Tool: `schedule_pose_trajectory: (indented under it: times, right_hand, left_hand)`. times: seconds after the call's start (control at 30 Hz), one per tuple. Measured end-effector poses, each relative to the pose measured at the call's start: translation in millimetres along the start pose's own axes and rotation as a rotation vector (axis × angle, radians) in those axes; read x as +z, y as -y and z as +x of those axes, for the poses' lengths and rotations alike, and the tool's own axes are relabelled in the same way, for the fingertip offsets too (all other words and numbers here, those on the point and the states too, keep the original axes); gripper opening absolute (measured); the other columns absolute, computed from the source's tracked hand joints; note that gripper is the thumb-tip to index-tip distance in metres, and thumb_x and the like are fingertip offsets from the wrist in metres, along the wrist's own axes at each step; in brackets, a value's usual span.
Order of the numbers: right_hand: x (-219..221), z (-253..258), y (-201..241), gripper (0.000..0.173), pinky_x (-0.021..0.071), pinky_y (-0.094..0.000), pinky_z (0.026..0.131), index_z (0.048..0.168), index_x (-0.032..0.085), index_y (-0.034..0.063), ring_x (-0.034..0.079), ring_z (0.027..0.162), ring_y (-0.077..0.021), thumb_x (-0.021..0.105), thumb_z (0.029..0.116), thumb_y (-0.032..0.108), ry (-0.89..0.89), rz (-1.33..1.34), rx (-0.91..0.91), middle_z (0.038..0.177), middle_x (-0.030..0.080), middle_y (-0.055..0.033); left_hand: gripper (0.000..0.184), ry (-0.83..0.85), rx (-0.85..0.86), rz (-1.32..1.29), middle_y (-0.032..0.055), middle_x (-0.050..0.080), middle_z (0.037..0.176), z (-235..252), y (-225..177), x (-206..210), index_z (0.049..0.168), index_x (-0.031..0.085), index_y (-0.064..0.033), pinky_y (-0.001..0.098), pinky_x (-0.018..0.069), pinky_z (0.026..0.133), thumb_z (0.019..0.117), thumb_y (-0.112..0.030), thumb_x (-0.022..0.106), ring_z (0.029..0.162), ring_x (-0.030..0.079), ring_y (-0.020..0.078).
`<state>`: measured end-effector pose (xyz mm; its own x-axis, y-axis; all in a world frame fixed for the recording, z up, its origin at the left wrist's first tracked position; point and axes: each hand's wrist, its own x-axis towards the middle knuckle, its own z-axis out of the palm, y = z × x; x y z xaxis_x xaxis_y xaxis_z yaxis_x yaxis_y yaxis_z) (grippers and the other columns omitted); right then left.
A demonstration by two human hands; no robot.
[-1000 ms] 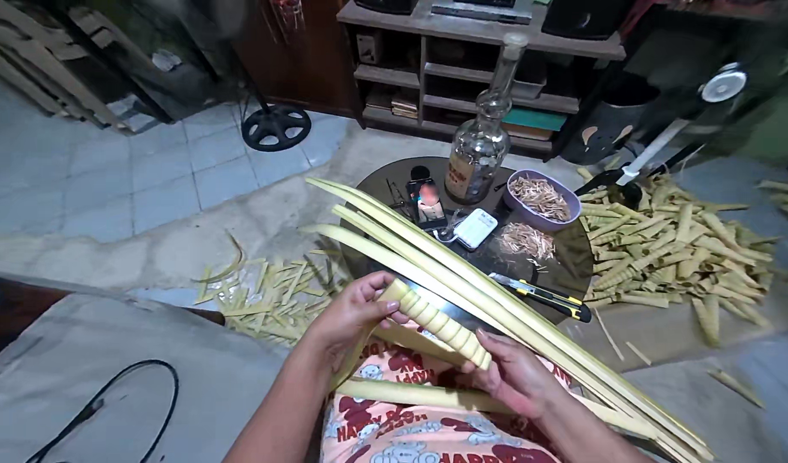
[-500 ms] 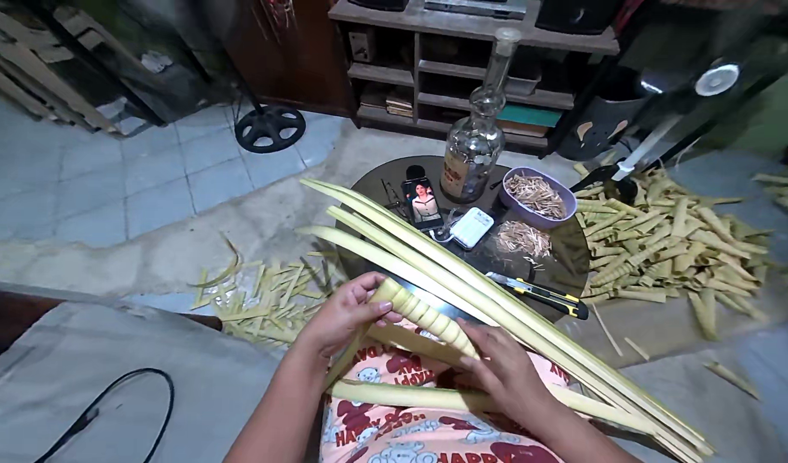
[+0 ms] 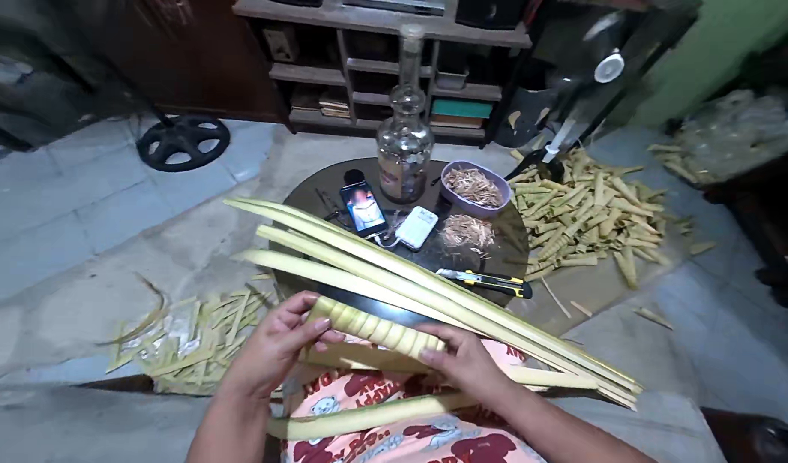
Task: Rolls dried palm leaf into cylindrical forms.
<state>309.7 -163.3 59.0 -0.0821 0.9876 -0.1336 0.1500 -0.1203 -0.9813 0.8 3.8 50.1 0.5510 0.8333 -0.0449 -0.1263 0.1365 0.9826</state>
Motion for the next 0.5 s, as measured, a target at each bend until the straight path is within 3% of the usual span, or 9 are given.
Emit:
schedule_pose_trajectory:
  times: [0.07,0.1,0.13,0.17,0.23,0.27,0.33,0.4,0.5]
  right_hand:
    - [0.2,4.8,-7.3,0.054,0.0545,-0.0380,0.098,0.147,0.056,0.0241,0.063,0.114,-0.0168,0.069,0.0963,0.035,-0.081,-0.461,-0.271,0.127,0.064,-0.0055]
    - [-0.7,2.2,-9.8,0.047,0.0533,-0.0348,0.101,0.147,0.057,0.0233,0.063,0.116,-0.0136,0.064,0.1004,0.032,-0.060,-0.410,-0.241,0.128,0.066,-0.0034]
    - [-2.0,-2.6,-9.4,0.037,0.0540,-0.0243,0.096,0.142,0.062,0.0204,0.065,0.109,-0.0052,0.053,0.1067,0.027,0.004,-0.148,-0.082,0.125,0.069,0.0001]
    - [-3.0,-4.5,-9.9,0.037,0.0548,-0.0180,0.076,0.134,0.064,0.0137,0.067,0.088,-0.0034,0.041,0.1108,0.032,0.083,0.244,0.152,0.112,0.073,-0.0033]
    - [-6.5,0.2,-12.8,0.049,0.0510,-0.0229,0.053,0.128,0.062,0.0108,0.063,0.064,-0.0104,0.039,0.1083,0.049,0.183,0.719,0.451,0.097,0.070,-0.0112]
    - [-10.6,5.7,-11.5,0.050,0.0530,-0.0248,0.053,0.129,0.063,0.0097,0.065,0.065,-0.0119,0.039,0.1085,0.048,0.177,0.676,0.435,0.098,0.071,-0.0123]
    - [-30.0,26.9,3.8,0.040,0.0576,-0.0246,0.073,0.132,0.066,0.0102,0.068,0.085,-0.0075,0.042,0.1101,0.035,0.033,0.162,0.172,0.111,0.072,-0.0047]
    - [-70.0,55.4,15.8,0.036,0.0539,-0.0403,0.100,0.131,0.068,0.0078,0.066,0.112,-0.0193,0.060,0.1028,0.029,-0.235,-0.382,0.031,0.124,0.069,-0.0099]
    - [-138.7,86.4,-3.6,0.023,0.0526,-0.0525,0.099,0.115,0.073,0.0023,0.069,0.107,-0.0315,0.064,0.0997,0.017,-0.523,-0.695,0.182,0.113,0.072,-0.0180]
  left_hand:
    - [0.032,0.006,-0.001,-0.007,0.0172,0.071,0.108,1.9,0.0,-1.5,0.126,0.059,-0.0056,0.0428,0.0632,0.074,0.0959,-0.015,0.068,0.086,0.073,0.0280]
    - [0.033,0.025,0.004,-0.010,0.0167,0.071,0.108,3.1,-1.3,-1.8,0.127,0.058,-0.0060,0.0425,0.0632,0.075,0.0962,-0.016,0.068,0.087,0.073,0.0277]
    - [0.032,0.044,0.017,-0.020,0.0166,0.071,0.108,4.1,-2.3,-2.5,0.126,0.058,-0.0063,0.0420,0.0633,0.074,0.0967,-0.017,0.067,0.087,0.073,0.0277]
    - [0.028,0.052,0.034,-0.033,0.0165,0.071,0.104,4.9,-2.2,-3.4,0.122,0.061,-0.0064,0.0413,0.0637,0.071,0.0971,-0.018,0.067,0.085,0.073,0.0276]
    - [0.019,0.052,0.070,-0.060,0.0149,0.072,0.097,6.6,-0.9,-3.8,0.113,0.065,-0.0062,0.0391,0.0636,0.064,0.0970,-0.016,0.067,0.077,0.073,0.0252]
    - [0.016,0.046,0.082,-0.074,0.0140,0.072,0.096,7.4,0.8,-4.3,0.111,0.067,-0.0060,0.0375,0.0630,0.062,0.0966,-0.014,0.067,0.075,0.072,0.0233]
    - [0.015,0.021,0.087,-0.082,0.0114,0.071,0.093,7.9,5.8,-6.4,0.109,0.069,-0.0062,0.0339,0.0614,0.059,0.0956,-0.012,0.067,0.070,0.070,0.0192]
    - [0.016,0.003,0.065,-0.090,0.0109,0.071,0.091,5.4,13.3,-7.6,0.110,0.068,-0.0063,0.0323,0.0600,0.056,0.0950,-0.011,0.067,0.067,0.069,0.0179]
    - [0.016,-0.021,0.022,-0.103,0.0095,0.069,0.089,-3.6,28.6,-1.5,0.110,0.067,-0.0089,0.0296,0.0570,0.056,0.0940,-0.011,0.068,0.064,0.065,0.0150]
